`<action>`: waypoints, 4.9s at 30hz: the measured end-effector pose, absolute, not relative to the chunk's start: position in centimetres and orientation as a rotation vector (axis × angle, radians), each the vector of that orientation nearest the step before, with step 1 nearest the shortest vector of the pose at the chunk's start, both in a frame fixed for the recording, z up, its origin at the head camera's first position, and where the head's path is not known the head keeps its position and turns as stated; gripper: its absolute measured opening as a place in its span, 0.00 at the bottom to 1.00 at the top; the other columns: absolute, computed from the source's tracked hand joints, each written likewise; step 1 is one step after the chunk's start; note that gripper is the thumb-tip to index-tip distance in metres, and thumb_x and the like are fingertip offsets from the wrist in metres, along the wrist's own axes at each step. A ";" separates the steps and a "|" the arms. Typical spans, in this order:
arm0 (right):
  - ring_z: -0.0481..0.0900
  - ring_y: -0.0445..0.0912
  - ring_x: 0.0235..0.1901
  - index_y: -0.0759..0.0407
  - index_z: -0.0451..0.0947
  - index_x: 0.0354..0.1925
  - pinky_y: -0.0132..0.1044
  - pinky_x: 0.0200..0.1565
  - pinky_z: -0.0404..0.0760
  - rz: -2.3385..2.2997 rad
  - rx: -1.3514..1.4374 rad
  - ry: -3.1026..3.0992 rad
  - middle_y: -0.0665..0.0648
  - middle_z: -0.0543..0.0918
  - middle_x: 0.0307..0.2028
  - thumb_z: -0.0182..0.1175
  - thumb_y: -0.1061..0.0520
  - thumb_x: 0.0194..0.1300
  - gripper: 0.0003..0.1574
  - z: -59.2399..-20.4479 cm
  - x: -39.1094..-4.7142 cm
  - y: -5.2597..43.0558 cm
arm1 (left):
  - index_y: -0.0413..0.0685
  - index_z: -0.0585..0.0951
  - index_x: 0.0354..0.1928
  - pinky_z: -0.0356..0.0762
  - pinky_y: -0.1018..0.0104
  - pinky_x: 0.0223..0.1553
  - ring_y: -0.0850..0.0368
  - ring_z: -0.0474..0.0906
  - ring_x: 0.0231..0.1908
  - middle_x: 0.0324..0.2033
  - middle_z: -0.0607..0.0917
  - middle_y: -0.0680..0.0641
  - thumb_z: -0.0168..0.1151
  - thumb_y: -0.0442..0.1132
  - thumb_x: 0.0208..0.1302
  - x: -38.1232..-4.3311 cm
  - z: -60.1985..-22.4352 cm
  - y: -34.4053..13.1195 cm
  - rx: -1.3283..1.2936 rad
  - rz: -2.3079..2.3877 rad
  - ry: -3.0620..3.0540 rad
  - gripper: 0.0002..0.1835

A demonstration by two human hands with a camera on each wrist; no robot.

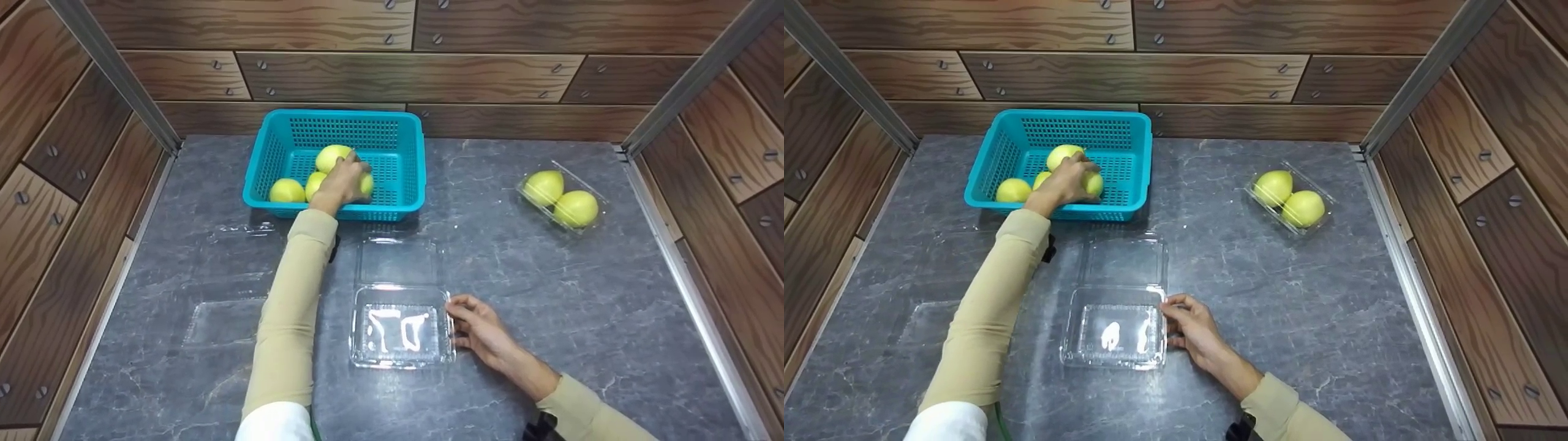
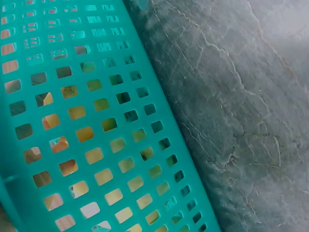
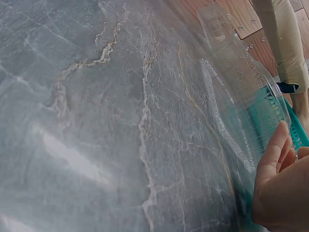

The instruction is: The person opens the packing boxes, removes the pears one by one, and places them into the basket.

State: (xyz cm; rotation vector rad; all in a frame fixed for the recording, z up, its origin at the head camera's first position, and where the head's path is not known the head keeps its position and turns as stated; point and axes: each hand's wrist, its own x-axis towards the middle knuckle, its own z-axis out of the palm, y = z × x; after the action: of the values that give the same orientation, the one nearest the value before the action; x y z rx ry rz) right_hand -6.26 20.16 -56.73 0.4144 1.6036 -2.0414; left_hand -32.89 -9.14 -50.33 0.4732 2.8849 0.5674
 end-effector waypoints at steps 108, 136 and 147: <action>0.82 0.42 0.34 0.49 0.75 0.42 0.33 0.33 0.86 -2.040 0.376 1.615 0.47 0.82 0.37 0.63 0.60 0.73 0.06 -57.0 -6.7 18.6 | 0.61 0.80 0.39 0.77 0.66 0.41 0.59 0.75 0.36 0.35 0.81 0.57 0.69 0.61 0.67 -3.4 -54.2 -13.4 1.963 -0.019 2.915 0.15; 0.81 0.41 0.27 0.53 0.74 0.45 0.32 0.29 0.85 -2.069 0.329 1.566 0.48 0.82 0.32 0.61 0.60 0.74 0.06 -57.3 -7.7 13.0 | 0.60 0.78 0.33 0.79 0.64 0.41 0.58 0.75 0.35 0.32 0.82 0.56 0.75 0.57 0.60 -3.4 -54.9 -17.8 1.923 -0.011 3.013 0.16; 0.79 0.40 0.26 0.56 0.74 0.46 0.30 0.26 0.81 -2.074 0.319 1.570 0.48 0.82 0.31 0.65 0.58 0.72 0.10 -57.4 -8.6 10.7 | 0.58 0.77 0.35 0.84 0.60 0.43 0.56 0.78 0.38 0.34 0.82 0.54 0.74 0.56 0.60 -3.4 -54.5 -19.8 1.844 -0.185 3.017 0.16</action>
State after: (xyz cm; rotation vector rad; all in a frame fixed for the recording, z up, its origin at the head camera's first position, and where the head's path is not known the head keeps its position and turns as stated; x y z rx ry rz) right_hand -8.63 10.75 -57.35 0.3193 1.5699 -2.0740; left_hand -3.43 -19.80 -54.51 1.8441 3.0168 -0.1848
